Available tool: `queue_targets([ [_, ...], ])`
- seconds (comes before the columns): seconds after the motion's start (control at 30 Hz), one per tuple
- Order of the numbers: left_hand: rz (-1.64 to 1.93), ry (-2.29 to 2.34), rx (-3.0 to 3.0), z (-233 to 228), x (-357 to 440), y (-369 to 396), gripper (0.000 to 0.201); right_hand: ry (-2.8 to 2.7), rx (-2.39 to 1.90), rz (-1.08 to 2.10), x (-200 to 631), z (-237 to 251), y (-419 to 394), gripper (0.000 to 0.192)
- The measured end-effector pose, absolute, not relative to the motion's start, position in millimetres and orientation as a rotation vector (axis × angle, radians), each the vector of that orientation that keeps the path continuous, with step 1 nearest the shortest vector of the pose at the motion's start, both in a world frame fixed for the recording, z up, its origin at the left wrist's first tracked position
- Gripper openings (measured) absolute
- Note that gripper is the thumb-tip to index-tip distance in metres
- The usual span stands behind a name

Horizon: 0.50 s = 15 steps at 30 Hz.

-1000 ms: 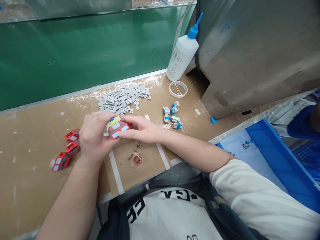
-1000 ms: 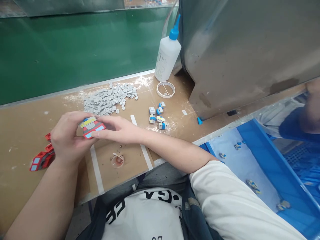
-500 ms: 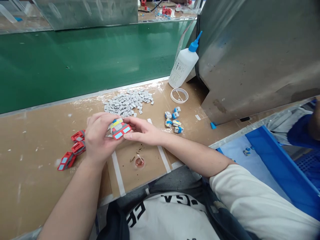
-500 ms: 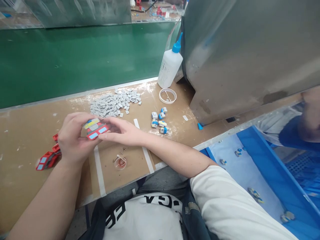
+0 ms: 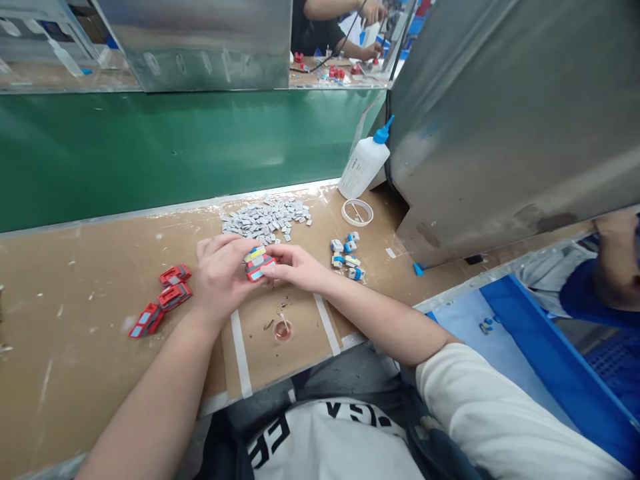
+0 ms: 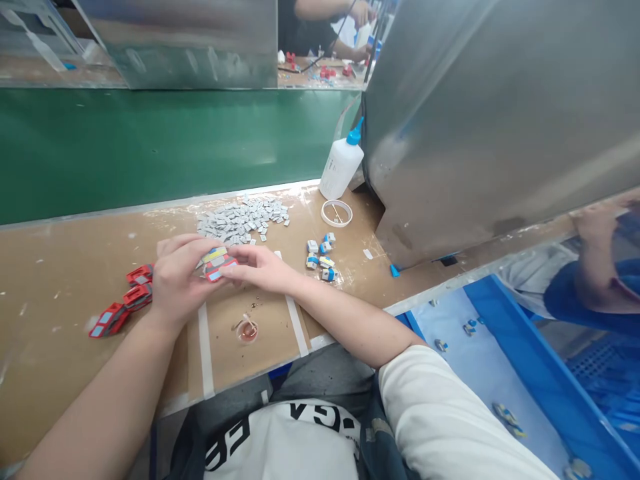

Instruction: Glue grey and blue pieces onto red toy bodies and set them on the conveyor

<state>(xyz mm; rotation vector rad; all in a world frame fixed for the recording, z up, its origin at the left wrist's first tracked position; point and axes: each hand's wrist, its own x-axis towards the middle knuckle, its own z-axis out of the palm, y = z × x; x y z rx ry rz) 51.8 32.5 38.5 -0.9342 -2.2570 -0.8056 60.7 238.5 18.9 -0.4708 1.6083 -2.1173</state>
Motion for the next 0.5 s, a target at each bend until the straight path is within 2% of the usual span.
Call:
queue_targets([
  [0.43, -0.871, -2.346, -0.860, 27, 49, 33, 0.026, 1.768, -0.357, -2.047, 60, 14, 241, 0.059],
  [0.5, -0.906, -2.372, -0.816, 25, 49, 35, 0.042, 1.840, -0.378, -2.013, 54, 22, 242, 0.055],
])
